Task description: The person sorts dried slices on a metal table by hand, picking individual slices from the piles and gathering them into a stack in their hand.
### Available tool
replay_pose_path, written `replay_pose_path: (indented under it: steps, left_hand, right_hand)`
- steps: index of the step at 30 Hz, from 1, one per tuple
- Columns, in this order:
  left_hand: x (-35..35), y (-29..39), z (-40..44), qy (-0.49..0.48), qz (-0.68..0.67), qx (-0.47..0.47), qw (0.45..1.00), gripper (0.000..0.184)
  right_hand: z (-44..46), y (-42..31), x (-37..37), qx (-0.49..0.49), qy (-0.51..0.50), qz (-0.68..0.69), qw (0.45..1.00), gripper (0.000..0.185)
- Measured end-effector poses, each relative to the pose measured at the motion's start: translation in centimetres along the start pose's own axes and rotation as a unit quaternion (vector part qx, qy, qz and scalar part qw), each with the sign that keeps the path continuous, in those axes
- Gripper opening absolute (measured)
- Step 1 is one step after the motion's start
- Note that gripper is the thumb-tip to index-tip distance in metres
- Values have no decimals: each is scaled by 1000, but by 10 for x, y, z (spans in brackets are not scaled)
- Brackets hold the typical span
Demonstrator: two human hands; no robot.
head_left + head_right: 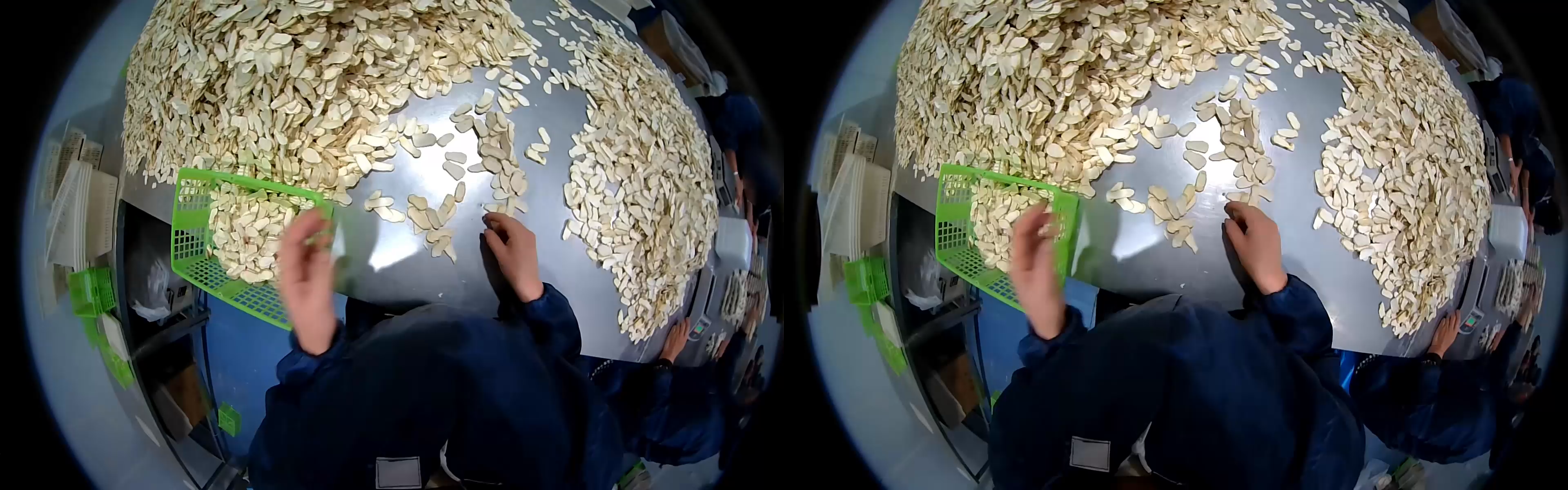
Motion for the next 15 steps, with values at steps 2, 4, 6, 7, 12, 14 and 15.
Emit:
replay_pose_path:
  steps: [2, 4, 6, 7, 12, 14, 15]
  left_hand:
    - [-46, -24, 1, -148, 162, 7, 976, 52]
    - [-59, -60, 5, -149, 229, 15, 962, 55]
    - [-62, -87, 9, -124, 283, 4, 951, 55]
    - [-61, -98, 13, -120, 296, -14, 948, 55]
    - [-90, -109, 16, -217, 142, 30, 965, 52]
    - [-99, -98, 13, -210, 163, 6, 964, 50]
    - [-102, -93, 11, -207, 173, -4, 963, 49]
  right_hand:
    - [-10, -3, -1, 10, -24, -26, 999, 21]
    - [-21, -24, -15, 36, -57, -76, 995, 21]
    - [-29, -34, -30, 44, -71, -135, 987, 26]
    - [-31, -40, -34, 55, -64, -161, 983, 26]
    - [-29, -21, -39, 52, -39, -130, 989, 17]
    - [-25, -8, -31, 11, -14, -61, 998, 15]
    - [-24, -5, -25, -11, -2, -27, 1000, 13]
Point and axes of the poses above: each hand's wrist, its own z-axis towards the middle knuckle, its own x-axis out of the back of the hand, y = z × x, the point moved 6 cm from there along z, towards the middle knuckle, and after that the axes turned 3 degrees about y, right-handed, at the moved point
